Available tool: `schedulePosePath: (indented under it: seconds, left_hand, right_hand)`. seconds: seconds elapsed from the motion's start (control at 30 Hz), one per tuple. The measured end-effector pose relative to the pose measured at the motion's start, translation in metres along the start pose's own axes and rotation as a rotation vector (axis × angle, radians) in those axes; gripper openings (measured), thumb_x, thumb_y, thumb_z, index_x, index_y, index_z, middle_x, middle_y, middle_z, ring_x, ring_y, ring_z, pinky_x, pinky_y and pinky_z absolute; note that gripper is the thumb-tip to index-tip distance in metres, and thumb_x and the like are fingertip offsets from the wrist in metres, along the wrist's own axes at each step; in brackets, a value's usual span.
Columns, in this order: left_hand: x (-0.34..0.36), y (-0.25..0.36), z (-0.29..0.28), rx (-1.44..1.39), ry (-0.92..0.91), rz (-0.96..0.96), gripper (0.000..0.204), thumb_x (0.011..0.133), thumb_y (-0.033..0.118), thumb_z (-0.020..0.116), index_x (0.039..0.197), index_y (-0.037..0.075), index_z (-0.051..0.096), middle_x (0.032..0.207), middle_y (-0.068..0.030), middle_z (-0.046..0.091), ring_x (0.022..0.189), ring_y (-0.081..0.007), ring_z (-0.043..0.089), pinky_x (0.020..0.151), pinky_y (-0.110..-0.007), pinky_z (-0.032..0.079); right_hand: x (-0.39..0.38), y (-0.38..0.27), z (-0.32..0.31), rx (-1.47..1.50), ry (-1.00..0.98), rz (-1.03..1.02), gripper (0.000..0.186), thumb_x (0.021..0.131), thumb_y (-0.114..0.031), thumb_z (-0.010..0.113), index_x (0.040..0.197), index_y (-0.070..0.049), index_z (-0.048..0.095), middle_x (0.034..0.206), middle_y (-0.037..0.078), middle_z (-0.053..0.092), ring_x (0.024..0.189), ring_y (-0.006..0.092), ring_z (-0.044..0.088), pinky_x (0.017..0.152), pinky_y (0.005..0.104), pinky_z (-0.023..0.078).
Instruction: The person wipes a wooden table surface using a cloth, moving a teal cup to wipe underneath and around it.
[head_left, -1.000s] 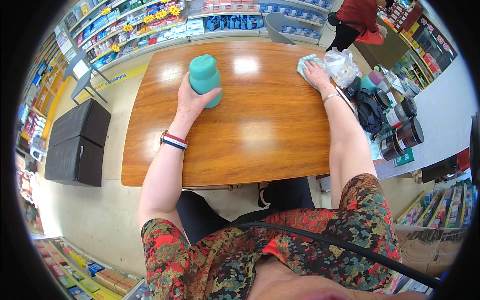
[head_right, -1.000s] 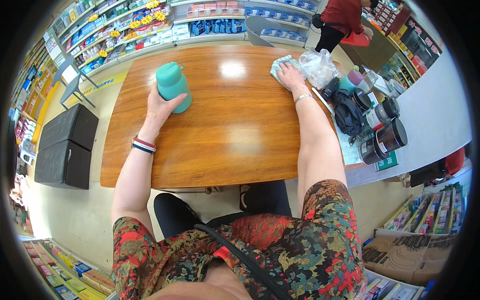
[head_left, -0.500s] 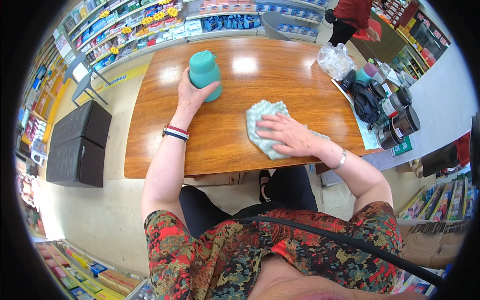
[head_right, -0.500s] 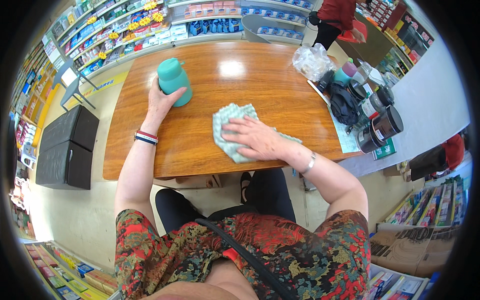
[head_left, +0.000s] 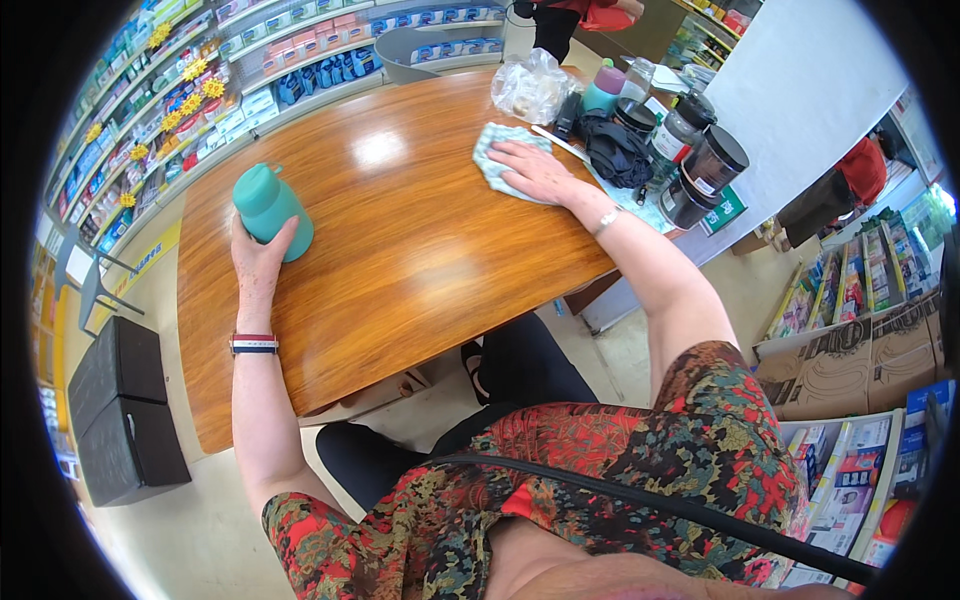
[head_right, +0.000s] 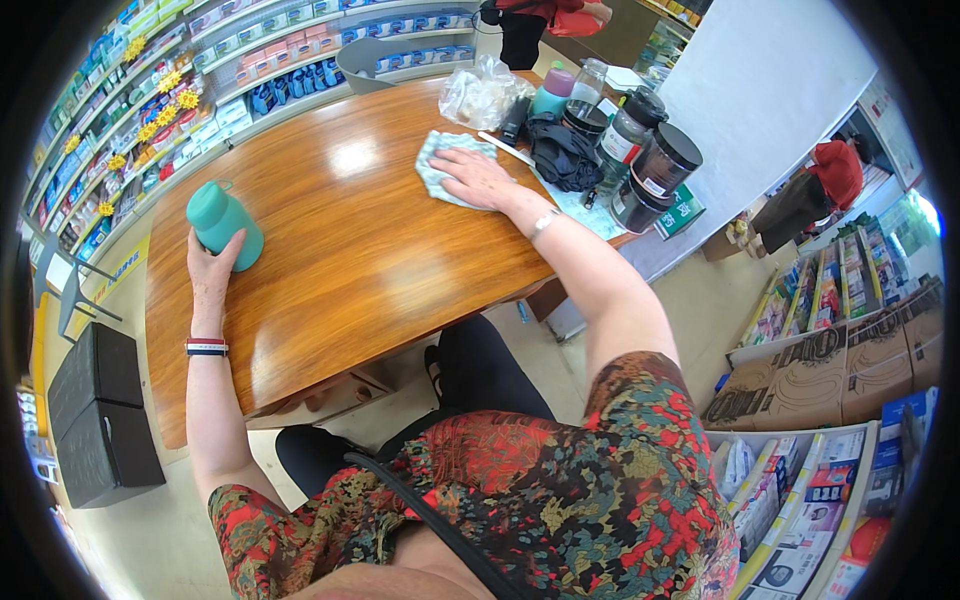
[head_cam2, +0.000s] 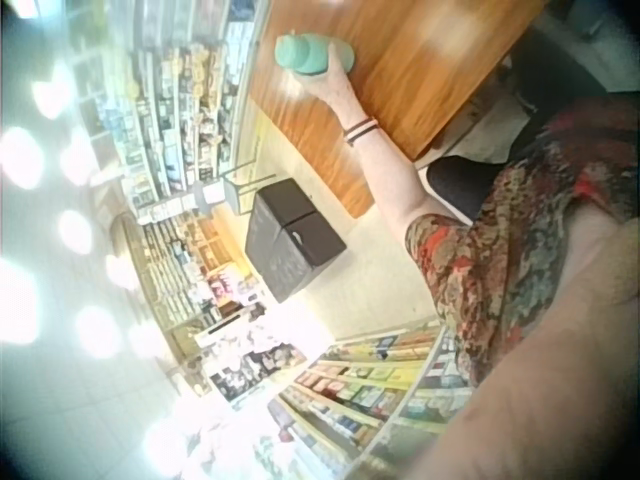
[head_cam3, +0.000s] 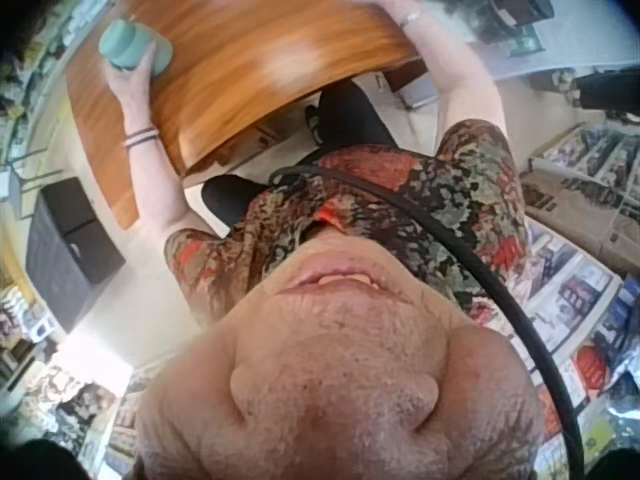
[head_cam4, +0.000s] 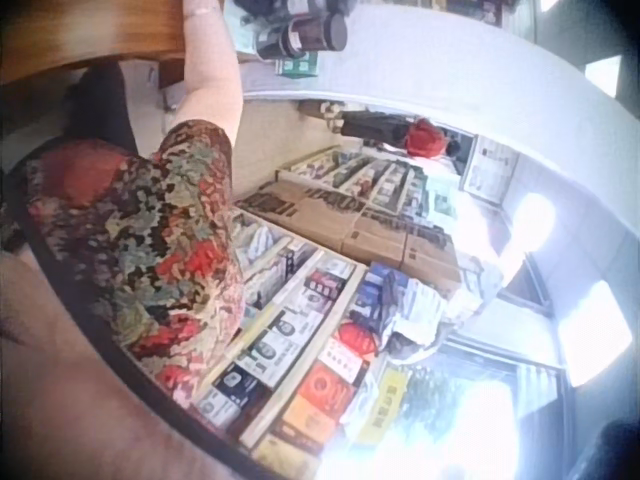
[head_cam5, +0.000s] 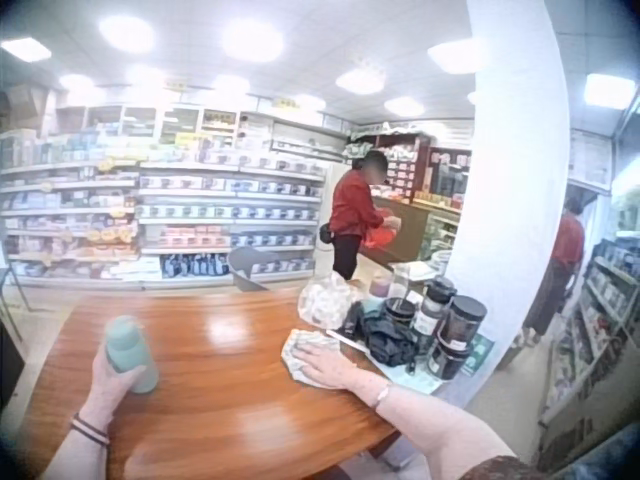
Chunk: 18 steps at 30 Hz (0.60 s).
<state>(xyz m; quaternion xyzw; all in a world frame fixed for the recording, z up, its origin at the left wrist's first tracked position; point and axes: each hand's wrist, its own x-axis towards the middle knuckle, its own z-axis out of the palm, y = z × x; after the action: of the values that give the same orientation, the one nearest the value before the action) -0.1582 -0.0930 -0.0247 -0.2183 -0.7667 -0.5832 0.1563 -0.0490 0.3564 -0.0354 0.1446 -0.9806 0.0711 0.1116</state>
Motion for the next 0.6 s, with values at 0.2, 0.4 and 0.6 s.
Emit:
schedulePosePath:
  seconds: [0.2,0.4,0.6]
  left_hand:
    - [-0.002,0.011,0.001,-0.017,-0.023,-0.009,0.072,0.071,0.022,0.082,0.129,-0.001,0.045,0.117,-0.0133,0.058,0.105,-0.0221,0.058,0.090,-0.036,0.048]
    - [-0.003,0.019,0.001,0.000,-0.024,-0.004,0.073,0.070,0.020,0.082,0.129,-0.001,0.044,0.117,-0.0135,0.058,0.106,-0.0230,0.058,0.091,-0.036,0.048]
    - [0.001,0.002,0.001,0.005,0.002,0.027,0.075,0.069,0.020,0.083,0.129,-0.002,0.044,0.118,-0.0151,0.059,0.106,-0.0237,0.058,0.091,-0.037,0.048]
  right_hand:
    - [0.069,0.003,0.026,-0.029,0.018,0.194,0.050,0.093,-0.036,0.037,0.138,-0.014,0.045,0.146,0.008,0.038,0.136,0.0259,0.033,0.112,0.0386,0.025]
    - [0.100,-0.035,0.047,-0.151,0.023,0.028,0.050,0.094,-0.035,0.035,0.138,-0.013,0.045,0.145,0.009,0.039,0.131,0.0266,0.040,0.107,0.0387,0.034]
    - [0.057,-0.141,0.026,-0.119,-0.046,-0.413,0.052,0.094,-0.035,0.034,0.141,-0.011,0.040,0.149,0.011,0.034,0.137,0.0259,0.032,0.111,0.0425,0.028]
